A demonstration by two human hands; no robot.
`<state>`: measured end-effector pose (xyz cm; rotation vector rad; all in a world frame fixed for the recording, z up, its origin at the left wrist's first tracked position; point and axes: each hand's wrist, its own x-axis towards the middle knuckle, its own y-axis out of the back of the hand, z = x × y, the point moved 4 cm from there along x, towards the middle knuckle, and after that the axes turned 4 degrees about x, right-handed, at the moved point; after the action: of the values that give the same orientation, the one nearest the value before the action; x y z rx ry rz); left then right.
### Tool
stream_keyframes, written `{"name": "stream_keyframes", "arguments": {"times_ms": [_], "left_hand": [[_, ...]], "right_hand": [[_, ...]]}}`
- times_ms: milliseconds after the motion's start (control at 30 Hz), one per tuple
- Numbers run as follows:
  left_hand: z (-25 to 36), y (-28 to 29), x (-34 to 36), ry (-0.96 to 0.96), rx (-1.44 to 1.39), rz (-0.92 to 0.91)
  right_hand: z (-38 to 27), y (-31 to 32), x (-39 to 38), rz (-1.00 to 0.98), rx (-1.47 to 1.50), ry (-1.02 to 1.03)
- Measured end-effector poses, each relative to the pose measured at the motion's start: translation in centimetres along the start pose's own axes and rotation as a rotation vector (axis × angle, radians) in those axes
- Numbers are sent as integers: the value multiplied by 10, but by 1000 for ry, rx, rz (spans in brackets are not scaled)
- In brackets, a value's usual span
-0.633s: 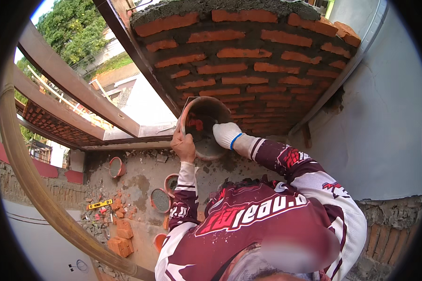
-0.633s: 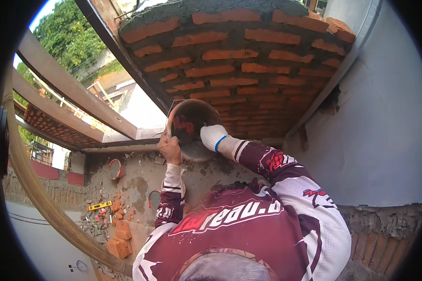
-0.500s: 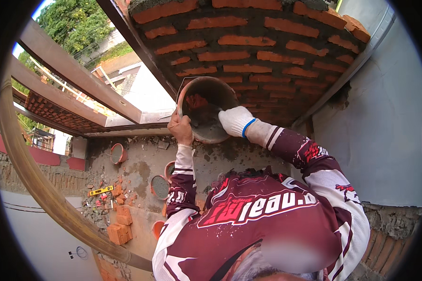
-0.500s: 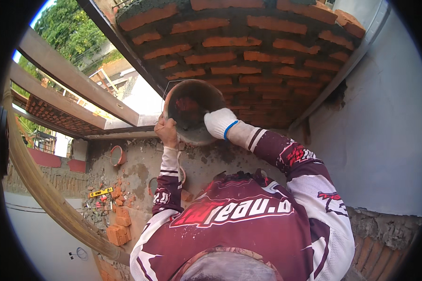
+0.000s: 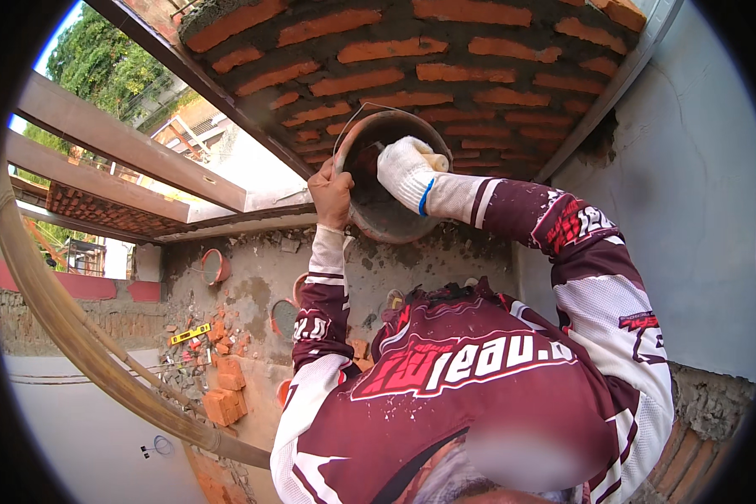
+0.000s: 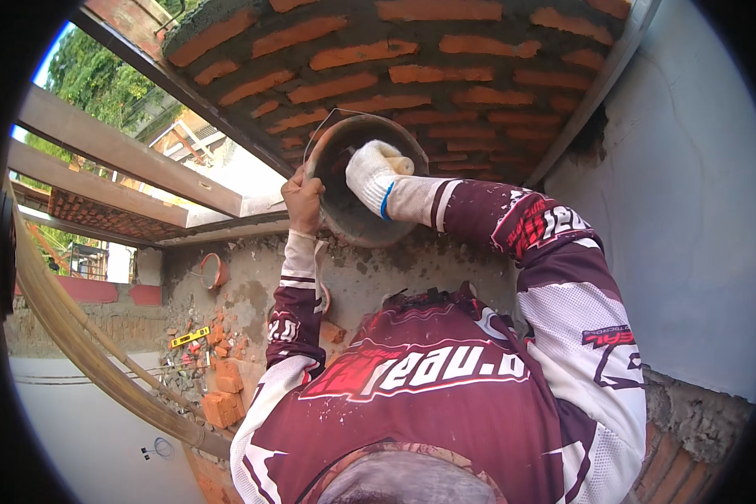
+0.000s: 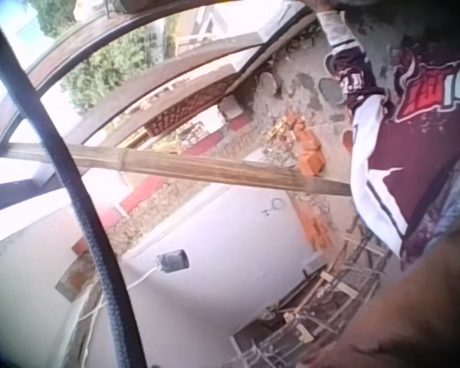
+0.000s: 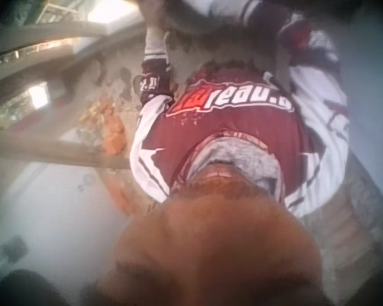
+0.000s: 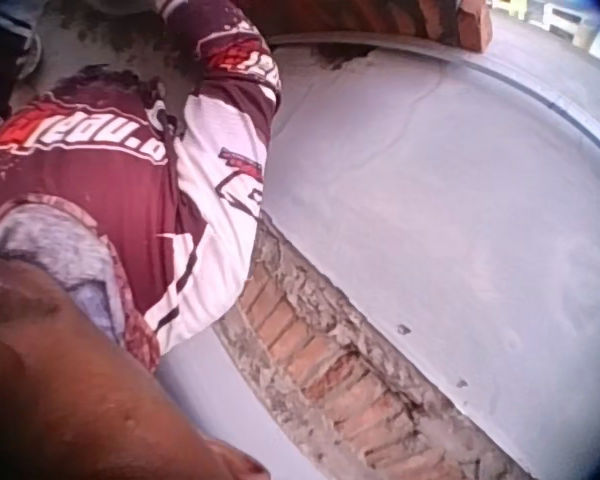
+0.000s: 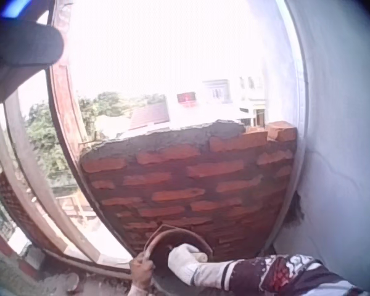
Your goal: The person scoops mortar from a bucket with a trowel and applies it to a brick wall, then places bricks on top of the mortar. The person repeats this process, adding mortar and bricks to extend the wall.
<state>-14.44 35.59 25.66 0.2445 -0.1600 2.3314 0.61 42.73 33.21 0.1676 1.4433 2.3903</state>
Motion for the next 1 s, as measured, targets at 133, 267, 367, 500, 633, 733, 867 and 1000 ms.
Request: {"name": "stream_keyframes", "arguments": {"times_ms": [133, 267, 367, 500, 633, 733, 867, 1000], "left_hand": [[-3, -13, 7, 75, -54, -6], [-11, -24, -6, 142, -10, -46], [-12, -40, -10, -76, 93, -143], [-19, -42, 2, 33, 138, -16], [-22, -60, -6, 177, 194, 22], [1, -83, -18, -193, 403, -37], [22, -82, -26, -284, 245, -66], [26, -69, -37, -300, 199, -172]], "right_hand": [[-26, -29, -30, -98, -72, 322], [15, -58, -33, -204, 206, 214], [35, -46, -40, 157, 404, -58], [6, -64, -60, -230, 350, 226], [35, -79, -35, 208, 453, -209], [27, -111, -18, -185, 514, -271], [17, -129, -37, -356, 742, -176], [-6, -140, -77, -739, 1644, -209]]}}
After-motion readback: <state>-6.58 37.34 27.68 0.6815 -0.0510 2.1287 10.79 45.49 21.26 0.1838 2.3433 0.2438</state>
